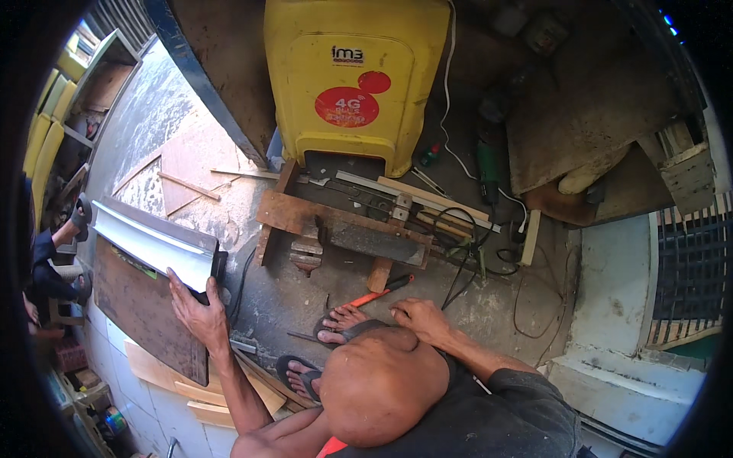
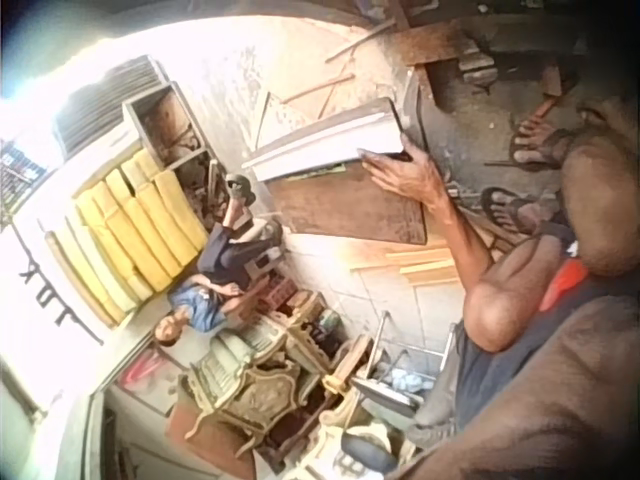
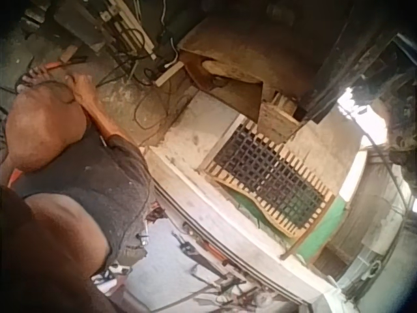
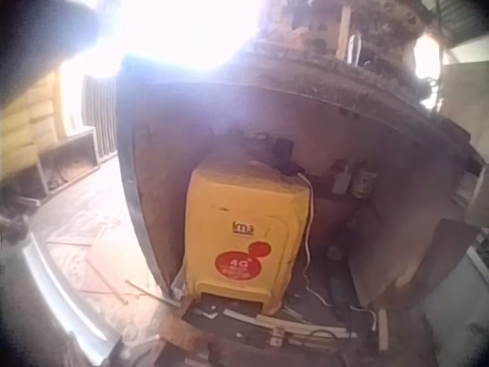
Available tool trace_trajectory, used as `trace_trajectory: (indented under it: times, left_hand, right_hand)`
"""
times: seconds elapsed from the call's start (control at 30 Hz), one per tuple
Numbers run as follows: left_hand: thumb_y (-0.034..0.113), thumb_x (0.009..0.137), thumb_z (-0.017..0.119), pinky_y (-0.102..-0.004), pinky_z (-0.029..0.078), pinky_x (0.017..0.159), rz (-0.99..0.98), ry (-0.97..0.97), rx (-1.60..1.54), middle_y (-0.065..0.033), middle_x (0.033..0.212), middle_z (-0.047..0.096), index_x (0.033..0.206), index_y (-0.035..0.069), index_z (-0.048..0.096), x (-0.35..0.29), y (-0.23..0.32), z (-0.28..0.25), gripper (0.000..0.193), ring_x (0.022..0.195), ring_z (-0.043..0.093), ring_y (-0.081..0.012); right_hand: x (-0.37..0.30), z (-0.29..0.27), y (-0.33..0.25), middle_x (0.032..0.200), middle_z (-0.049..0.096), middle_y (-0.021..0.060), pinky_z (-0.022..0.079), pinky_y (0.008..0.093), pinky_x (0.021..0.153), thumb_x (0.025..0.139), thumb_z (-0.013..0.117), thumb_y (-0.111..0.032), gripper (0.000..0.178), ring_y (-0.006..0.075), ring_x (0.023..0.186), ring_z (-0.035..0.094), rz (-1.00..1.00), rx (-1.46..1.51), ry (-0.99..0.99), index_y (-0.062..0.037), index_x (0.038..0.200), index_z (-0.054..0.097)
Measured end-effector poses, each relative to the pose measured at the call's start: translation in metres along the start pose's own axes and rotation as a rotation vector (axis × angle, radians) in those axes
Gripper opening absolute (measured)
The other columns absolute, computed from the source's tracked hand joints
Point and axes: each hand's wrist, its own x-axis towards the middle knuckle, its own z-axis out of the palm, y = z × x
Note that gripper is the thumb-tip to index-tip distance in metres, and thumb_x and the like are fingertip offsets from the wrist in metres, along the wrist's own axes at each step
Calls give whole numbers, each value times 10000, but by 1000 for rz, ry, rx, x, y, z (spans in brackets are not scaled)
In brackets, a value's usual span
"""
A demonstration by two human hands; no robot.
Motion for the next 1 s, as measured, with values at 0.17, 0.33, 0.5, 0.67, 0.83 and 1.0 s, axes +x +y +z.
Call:
trace_trajectory:
  times: [0.17, 0.33, 0.5, 0.67, 0.83, 1.0]
  left_hand:
    - [448, 970, 705, -551, 323, 1201, 20, 23, 16, -224, 1596, 464, 1654, 77, 307, 0, 3, 1, 874, 1434, 449, -450]
    - [463, 985, 677, -541, 371, 1162, 40, 39, 50, -277, 1567, 467, 1662, 63, 279, 1, -8, 8, 882, 1373, 471, -484]
    - [491, 1017, 626, -519, 395, 1147, 131, 191, 19, -283, 1540, 489, 1650, 65, 298, 1, -12, 12, 831, 1352, 515, -453]
    - [590, 931, 723, -589, 392, 1168, 224, 96, -165, -431, 1544, 385, 1644, -44, 197, -1, -20, -34, 1090, 1392, 424, -609]
    - [439, 1001, 689, -511, 494, 1084, 83, -108, -254, -268, 1512, 542, 1616, 39, 369, -14, -49, -35, 800, 1355, 562, -434]
    - [227, 1060, 612, -414, 541, 998, 139, 123, -650, -211, 1320, 671, 1509, 7, 512, 0, -47, -77, 510, 1186, 662, -340]
  right_hand:
    - [-10, 9, 15, 1171, 714, 232, 548, 503, 949, 1027, 584, -266, 337, 415, 1098, 684, -9, -84, -54, -35, 1229, 723]
    - [-22, -72, -25, 1144, 726, 202, 569, 498, 909, 997, 608, -270, 339, 411, 1050, 699, -78, -286, 103, -58, 1238, 719]
    - [-72, -208, -62, 985, 725, 193, 580, 477, 808, 948, 676, -184, 269, 394, 917, 712, -208, -398, 834, -48, 1175, 726]
    - [-156, -335, -115, 945, 719, 196, 573, 417, 793, 948, 677, -101, 235, 354, 885, 725, -226, -579, 1502, -20, 1159, 743]
    - [-214, -479, -75, 979, 710, 209, 525, 463, 876, 1068, 577, -326, 363, 397, 940, 681, -105, -959, 1795, -7, 1107, 744]
    - [-209, -555, -17, 980, 680, 258, 488, 516, 896, 1088, 498, -399, 472, 447, 1003, 646, 39, -684, 1677, 16, 990, 701]
